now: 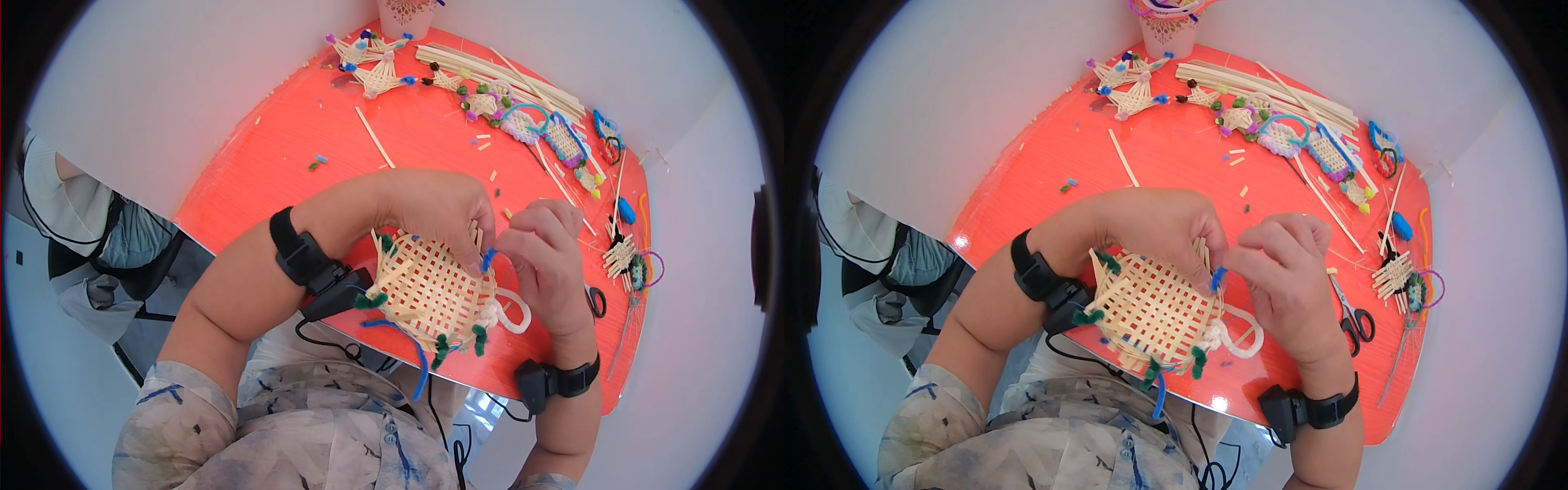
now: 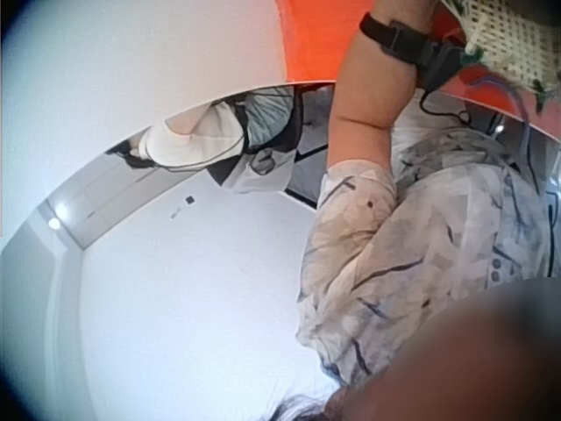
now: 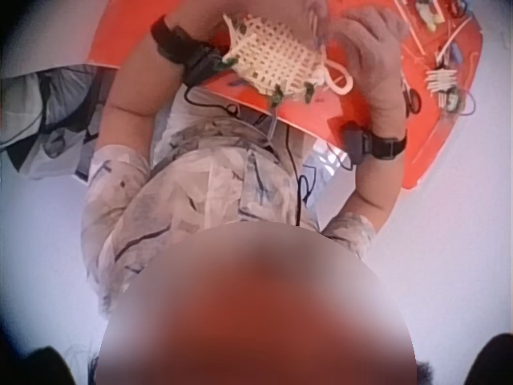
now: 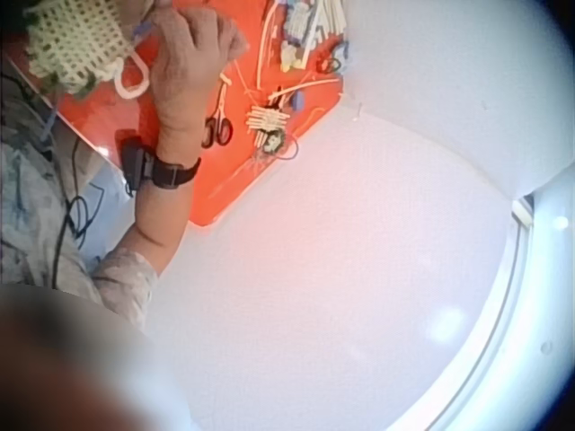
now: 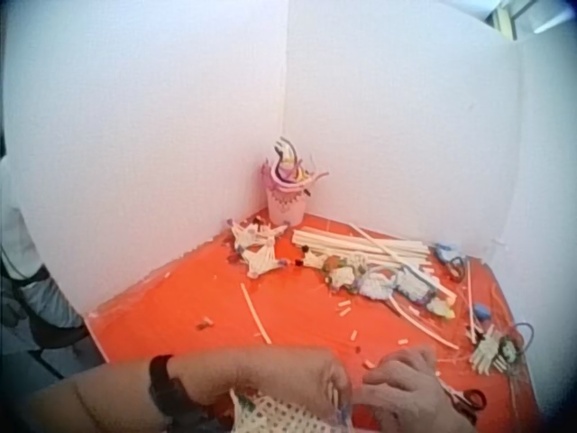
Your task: The recorder is weaving a small basket-like handicraft using bamboo strips and plastic twine.
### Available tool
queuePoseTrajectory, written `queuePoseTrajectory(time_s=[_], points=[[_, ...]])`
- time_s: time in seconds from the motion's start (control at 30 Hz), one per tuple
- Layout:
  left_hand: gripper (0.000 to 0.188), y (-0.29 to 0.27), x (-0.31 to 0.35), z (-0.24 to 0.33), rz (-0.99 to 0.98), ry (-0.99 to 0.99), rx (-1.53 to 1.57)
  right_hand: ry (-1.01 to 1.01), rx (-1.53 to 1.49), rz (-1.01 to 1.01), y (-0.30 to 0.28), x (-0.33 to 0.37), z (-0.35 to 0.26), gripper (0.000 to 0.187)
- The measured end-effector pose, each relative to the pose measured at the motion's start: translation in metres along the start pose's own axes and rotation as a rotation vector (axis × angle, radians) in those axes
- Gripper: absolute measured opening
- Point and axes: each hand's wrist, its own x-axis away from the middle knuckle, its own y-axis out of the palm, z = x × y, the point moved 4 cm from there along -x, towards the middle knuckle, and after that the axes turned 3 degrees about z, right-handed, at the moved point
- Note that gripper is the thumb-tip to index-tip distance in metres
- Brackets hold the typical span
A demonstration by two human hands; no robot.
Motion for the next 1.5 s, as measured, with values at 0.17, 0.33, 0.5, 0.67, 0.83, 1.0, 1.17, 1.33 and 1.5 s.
queuePoseTrajectory(time_s=[0.17,0.33,0.5,0.67,0.83,1.0,1.17,1.33,1.5], points=[[0.025,0.001,-0.008,-0.007,0.111,0.051,-0.226,0.208,-0.171,-0.192,0.006,0.003,0.008,0.016],[0.033,0.002,-0.012,-0.008,0.107,0.009,-0.29,0.362,-0.235,-0.232,0.013,0.007,0.009,0.017],[0.025,0.004,-0.013,-0.006,0.121,0.044,-0.307,0.435,-0.256,-0.249,0.013,0.008,0.01,0.018],[0.026,0.003,-0.012,-0.007,0.113,0.036,-0.289,0.252,-0.22,-0.271,0.01,0.003,0.004,0.02],[0.026,0.002,-0.013,-0.01,0.107,0.021,-0.238,0.196,-0.122,-0.225,0.003,0.004,0.005,0.02],[0.025,-0.003,-0.013,-0.016,0.259,0.039,-0.241,0.372,-0.217,-0.185,0.006,0.006,0.008,0.013],[0.025,-0.002,-0.012,-0.009,0.35,0.08,-0.332,0.665,-0.388,-0.131,0.016,0.018,0.026,0.011],[0.024,-0.001,-0.012,-0.009,0.364,0.101,-0.342,0.686,-0.434,-0.051,0.019,0.019,0.026,0.009],[0.023,0.0,-0.011,-0.003,0.24,0.04,-0.31,0.603,-0.48,-0.124,0.017,0.013,0.021,0.014]])
